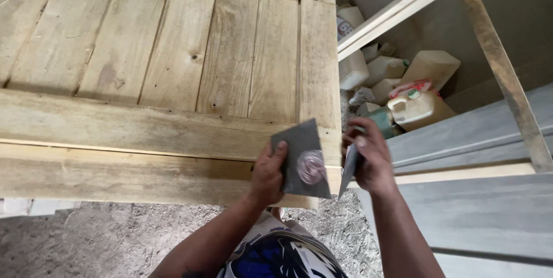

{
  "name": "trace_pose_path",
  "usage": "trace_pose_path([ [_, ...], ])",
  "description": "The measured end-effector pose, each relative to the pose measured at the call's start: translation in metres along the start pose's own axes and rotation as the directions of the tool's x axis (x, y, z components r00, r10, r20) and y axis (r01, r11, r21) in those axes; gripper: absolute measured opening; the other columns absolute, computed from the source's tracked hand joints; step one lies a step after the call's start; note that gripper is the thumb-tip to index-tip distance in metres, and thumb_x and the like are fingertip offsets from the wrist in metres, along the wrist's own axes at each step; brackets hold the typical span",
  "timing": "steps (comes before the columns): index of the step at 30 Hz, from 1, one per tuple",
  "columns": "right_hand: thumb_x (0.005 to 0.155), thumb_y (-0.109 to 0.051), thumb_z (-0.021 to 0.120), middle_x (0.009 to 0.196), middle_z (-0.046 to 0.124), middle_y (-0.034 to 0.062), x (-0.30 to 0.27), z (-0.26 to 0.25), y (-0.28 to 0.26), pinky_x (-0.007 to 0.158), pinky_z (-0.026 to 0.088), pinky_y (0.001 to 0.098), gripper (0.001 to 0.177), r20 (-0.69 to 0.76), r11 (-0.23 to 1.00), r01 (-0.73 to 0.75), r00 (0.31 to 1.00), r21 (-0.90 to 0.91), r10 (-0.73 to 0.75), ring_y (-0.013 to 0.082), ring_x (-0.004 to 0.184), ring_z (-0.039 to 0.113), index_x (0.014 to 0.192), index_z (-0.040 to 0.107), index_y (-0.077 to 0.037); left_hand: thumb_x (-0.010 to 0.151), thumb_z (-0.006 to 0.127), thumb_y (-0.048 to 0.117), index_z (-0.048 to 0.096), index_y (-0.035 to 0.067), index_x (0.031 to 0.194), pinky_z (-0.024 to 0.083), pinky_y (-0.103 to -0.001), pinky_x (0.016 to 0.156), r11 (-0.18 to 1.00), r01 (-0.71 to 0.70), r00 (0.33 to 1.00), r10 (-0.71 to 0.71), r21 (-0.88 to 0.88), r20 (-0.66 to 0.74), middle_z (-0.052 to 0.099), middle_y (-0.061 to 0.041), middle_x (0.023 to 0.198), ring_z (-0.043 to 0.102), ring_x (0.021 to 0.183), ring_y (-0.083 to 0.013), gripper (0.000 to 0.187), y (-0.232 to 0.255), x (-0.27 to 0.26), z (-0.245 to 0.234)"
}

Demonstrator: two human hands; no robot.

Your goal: The person applies wood filler to the joints and surfaces of wooden panels using a spatula and sandpaper.

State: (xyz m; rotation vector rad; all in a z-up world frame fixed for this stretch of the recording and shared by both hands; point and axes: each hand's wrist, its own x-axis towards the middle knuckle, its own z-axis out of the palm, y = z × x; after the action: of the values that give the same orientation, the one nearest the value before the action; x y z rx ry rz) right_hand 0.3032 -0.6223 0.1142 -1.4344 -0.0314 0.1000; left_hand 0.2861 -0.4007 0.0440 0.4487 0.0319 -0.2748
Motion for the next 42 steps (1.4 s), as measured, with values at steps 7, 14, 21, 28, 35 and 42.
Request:
trace_pose_path([
  [7,0.086,-0.046,0.077,0.095,0.062,0.0074,0.007,-0.003,0.051,0.071,0.050,0.0268,0.074,0.048,0.922,-0.105,0.990,-0.372,0.133,0.0139,0.082,0.059,0.146,0.053,-0.009,0.104,0.048,0.030,0.054,0.007,0.123,0.064,-0.034,0.070,0.997,0.078,0.994,-0.079,-0.017,-0.073,0.069,-0.010,0.100,0.072,0.085,-0.0202,0.031,0.004,0.002,0.005],
  [14,0.087,-0.011,0.076,0.104,0.074,0.0069,-0.041,0.000,-0.013,0.077,0.058,0.0308,0.023,0.079,0.561,0.239,0.952,-0.793,-0.295,0.0169,0.089,0.071,0.110,0.077,-0.009,0.106,0.050,0.025,0.059,0.001,0.126,0.061,-0.033,0.077,0.917,-0.179,0.951,0.255,0.356,-0.177,0.070,-0.012,0.106,0.070,0.090,-0.0195,0.033,0.030,0.000,-0.007],
  [21,0.071,-0.002,0.077,0.106,0.073,0.0027,-0.059,0.049,-0.025,0.087,0.046,0.0415,0.036,0.512,0.009,0.568,0.749,-0.823,-0.421,0.0235,0.101,0.068,0.106,0.075,-0.012,0.109,0.050,0.021,0.058,-0.003,0.129,0.054,-0.029,0.091,0.744,-0.379,0.901,0.432,0.550,0.036,0.068,-0.011,0.116,0.063,0.104,-0.0157,0.032,-0.001,0.006,0.001],
  [28,0.068,-0.003,0.078,0.098,0.075,-0.0011,-0.026,0.014,0.006,0.081,0.044,0.0414,0.033,0.642,0.164,0.677,0.734,-0.718,-0.220,0.0190,0.092,0.070,0.100,0.077,-0.014,0.109,0.049,0.026,0.058,-0.001,0.124,0.056,-0.030,0.084,0.636,-0.381,0.845,0.534,0.671,-0.027,0.069,-0.009,0.111,0.065,0.098,-0.0149,0.032,-0.034,0.022,-0.019],
  [35,0.085,-0.010,0.070,0.100,0.076,0.0043,0.100,-0.079,0.089,0.080,0.048,0.0460,0.023,0.496,0.118,0.505,0.863,-0.855,-0.097,0.0257,0.092,0.070,0.103,0.081,-0.019,0.108,0.054,0.021,0.065,-0.001,0.124,0.052,-0.031,0.091,0.569,-0.328,0.671,0.702,0.754,-0.237,0.071,-0.010,0.113,0.065,0.102,-0.0181,0.030,-0.025,0.084,-0.134],
  [42,0.081,-0.014,0.073,0.105,0.071,0.0027,0.116,-0.078,0.163,0.088,0.042,0.0437,0.027,0.536,0.057,0.554,0.823,-0.830,-0.189,0.0240,0.103,0.067,0.107,0.078,-0.017,0.106,0.055,0.018,0.060,-0.001,0.129,0.052,-0.031,0.092,0.668,-0.356,0.598,0.701,0.654,-0.390,0.069,-0.008,0.117,0.063,0.104,-0.0156,0.030,-0.045,0.103,-0.187],
])
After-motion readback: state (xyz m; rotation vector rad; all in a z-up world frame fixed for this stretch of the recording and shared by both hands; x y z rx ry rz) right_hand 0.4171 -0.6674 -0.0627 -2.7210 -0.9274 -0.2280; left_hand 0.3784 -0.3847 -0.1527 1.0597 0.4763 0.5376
